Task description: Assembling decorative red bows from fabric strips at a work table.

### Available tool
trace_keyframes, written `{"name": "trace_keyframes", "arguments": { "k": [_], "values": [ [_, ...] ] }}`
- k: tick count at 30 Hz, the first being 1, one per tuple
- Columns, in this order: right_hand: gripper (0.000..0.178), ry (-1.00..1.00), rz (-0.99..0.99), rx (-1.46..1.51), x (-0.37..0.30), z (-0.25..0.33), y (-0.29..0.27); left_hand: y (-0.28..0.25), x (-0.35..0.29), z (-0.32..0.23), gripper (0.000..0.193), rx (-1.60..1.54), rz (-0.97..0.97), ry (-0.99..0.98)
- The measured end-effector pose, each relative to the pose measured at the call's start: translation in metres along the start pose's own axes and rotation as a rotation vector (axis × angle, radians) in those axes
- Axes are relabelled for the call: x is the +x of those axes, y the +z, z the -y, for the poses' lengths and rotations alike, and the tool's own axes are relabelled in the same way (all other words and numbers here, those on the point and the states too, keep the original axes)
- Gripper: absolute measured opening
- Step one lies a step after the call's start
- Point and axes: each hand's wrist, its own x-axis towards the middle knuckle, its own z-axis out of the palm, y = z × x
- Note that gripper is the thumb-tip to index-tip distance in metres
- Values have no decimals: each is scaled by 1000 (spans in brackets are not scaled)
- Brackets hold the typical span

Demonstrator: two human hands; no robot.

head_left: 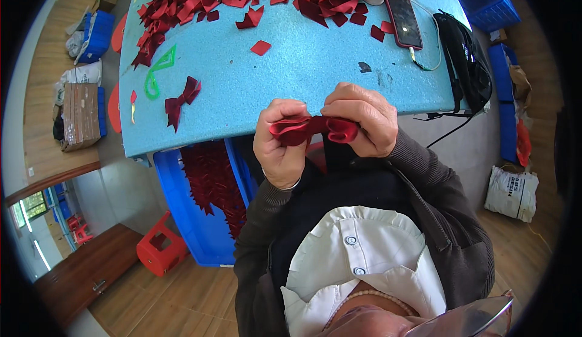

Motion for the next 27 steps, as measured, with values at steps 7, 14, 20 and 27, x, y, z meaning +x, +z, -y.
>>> {"name": "trace_keyframes", "arguments": {
  "k": [7, 14, 20, 27],
  "values": [
    [22, 66, -67, 54, 0, -6, 3, -4, 8, 0, 22, -246, 82, -289],
    [15, 254, -98, 11, -7, -11, 9, 1, 19, 9, 24, -259, -8, -282],
    [11, 402, -138, 126, -17, -20, 9, -7, 20, 9, 18, -379, 75, -588],
    [10, 407, -178, 231, -11, -7, 3, 5, 16, 8, 16, -230, 26, -258]
  ]
}}
